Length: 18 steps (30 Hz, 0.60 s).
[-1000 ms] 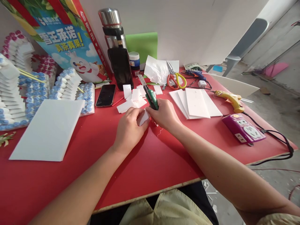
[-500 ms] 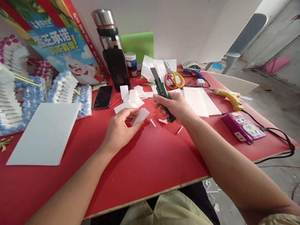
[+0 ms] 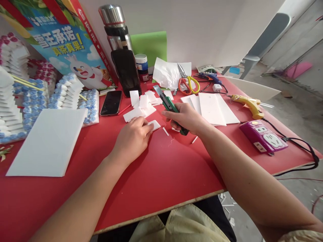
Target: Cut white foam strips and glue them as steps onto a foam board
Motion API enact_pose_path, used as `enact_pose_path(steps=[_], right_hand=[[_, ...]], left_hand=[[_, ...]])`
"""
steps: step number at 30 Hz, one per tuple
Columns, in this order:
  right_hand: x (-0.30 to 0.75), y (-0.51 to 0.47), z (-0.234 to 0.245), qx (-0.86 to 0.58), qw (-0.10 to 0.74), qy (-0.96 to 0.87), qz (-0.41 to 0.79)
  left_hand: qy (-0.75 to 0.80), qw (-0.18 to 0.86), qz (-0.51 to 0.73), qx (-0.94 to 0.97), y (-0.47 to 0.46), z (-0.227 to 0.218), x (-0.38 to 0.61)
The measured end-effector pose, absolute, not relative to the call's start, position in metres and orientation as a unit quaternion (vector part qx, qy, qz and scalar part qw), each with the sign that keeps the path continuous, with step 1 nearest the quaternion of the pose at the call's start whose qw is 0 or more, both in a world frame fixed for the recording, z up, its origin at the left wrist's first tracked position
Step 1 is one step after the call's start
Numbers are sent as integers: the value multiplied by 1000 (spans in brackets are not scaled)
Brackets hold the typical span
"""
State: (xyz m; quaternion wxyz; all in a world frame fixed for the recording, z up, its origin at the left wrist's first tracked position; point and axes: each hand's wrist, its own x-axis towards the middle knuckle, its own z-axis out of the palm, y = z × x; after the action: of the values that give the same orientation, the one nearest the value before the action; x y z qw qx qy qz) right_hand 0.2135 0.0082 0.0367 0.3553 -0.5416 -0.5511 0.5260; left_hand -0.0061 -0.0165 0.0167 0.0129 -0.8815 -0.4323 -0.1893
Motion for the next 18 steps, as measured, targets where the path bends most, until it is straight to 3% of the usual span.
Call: enact_pose_path(steps=[9, 18], right_hand=[[194, -25, 55, -584, 287, -597, 469], [203, -35, 57, -612, 286, -644, 360]], left_hand=[[-468, 6, -178, -866, -23, 17, 1], [-461, 13, -193, -866, -22, 14, 0]])
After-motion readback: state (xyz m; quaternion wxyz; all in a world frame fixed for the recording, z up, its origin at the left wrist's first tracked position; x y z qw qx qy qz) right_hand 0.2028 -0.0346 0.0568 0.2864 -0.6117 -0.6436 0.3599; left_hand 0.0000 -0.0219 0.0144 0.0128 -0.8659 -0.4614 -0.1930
